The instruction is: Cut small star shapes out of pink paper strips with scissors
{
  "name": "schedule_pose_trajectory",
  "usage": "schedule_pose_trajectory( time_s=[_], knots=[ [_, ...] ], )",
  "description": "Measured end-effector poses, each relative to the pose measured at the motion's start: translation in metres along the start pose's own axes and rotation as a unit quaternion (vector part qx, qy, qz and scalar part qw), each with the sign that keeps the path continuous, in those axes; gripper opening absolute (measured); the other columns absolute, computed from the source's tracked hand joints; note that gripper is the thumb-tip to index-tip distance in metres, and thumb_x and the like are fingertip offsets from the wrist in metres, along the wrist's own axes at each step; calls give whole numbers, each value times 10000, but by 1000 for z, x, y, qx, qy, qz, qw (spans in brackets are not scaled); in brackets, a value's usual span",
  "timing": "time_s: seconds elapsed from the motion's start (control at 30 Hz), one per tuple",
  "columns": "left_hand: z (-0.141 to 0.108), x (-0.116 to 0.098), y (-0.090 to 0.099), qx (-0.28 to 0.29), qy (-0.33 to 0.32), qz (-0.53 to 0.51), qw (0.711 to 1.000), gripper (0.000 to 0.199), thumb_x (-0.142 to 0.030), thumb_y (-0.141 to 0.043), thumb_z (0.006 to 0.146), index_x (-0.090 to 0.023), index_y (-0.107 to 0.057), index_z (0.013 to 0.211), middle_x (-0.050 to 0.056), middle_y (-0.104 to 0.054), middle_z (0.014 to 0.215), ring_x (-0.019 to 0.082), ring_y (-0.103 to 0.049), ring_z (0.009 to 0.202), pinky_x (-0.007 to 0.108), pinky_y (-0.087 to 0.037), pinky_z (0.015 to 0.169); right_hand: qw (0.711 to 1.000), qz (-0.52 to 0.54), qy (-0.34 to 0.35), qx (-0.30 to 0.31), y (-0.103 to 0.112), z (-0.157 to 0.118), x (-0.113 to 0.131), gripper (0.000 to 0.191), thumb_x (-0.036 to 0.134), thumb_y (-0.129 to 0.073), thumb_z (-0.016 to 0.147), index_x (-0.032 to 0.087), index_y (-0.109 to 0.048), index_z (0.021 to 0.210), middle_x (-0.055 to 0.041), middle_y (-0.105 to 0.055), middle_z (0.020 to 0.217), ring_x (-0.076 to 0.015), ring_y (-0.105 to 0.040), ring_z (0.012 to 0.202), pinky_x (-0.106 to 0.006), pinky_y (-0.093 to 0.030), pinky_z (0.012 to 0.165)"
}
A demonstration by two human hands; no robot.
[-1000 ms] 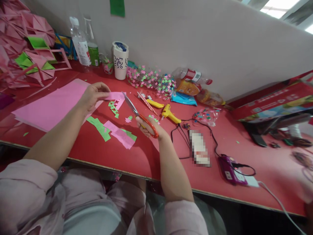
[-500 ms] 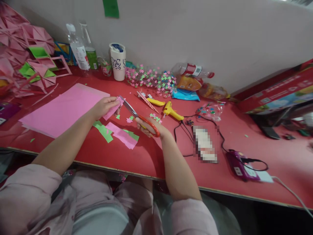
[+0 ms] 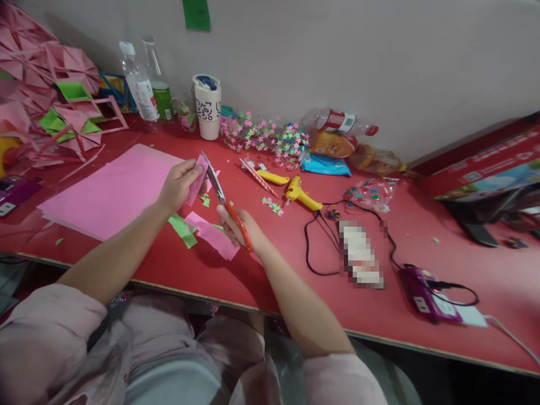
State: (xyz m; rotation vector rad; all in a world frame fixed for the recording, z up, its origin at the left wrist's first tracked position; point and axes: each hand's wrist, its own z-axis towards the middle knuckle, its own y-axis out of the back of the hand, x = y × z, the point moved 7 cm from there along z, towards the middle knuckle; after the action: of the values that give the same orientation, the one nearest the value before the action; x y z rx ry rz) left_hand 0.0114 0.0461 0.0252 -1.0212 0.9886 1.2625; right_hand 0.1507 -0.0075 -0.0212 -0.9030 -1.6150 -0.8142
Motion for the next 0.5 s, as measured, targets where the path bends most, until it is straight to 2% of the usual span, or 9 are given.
schedule_pose_trajectory(
  time_s=[0.13,0.3,0.5],
  knots=[
    [-1,0,0,-9,-1,-7,1000,219,-306,-504,830,-188,-501,644,-34,-525,456,78,-500,401,208,-411,427,1000,4,0,-19,-4,-2,1,416,585,-459,858,203,-415,697,89,-322,428,-49,-270,319,-179,-250,302],
    [0,3,0,-16,-6,-24,1000,246,-302,-523,826,-192,-475,611,-43,-475,444,69,-473,381,204,-347,395,1000,-3,2,-28,-4,-3,1,429,604,-472,841,203,-417,698,94,-325,415,-49,-270,305,-181,-258,291],
    [0,6,-1,-18,-9,-37,999,273,-338,-535,829,-192,-478,607,-37,-490,442,69,-462,377,207,-330,391,999,-20,6,-35,-6,-4,3,454,633,-484,819,205,-412,684,93,-335,403,-50,-292,290,-186,-294,281]
  ],
)
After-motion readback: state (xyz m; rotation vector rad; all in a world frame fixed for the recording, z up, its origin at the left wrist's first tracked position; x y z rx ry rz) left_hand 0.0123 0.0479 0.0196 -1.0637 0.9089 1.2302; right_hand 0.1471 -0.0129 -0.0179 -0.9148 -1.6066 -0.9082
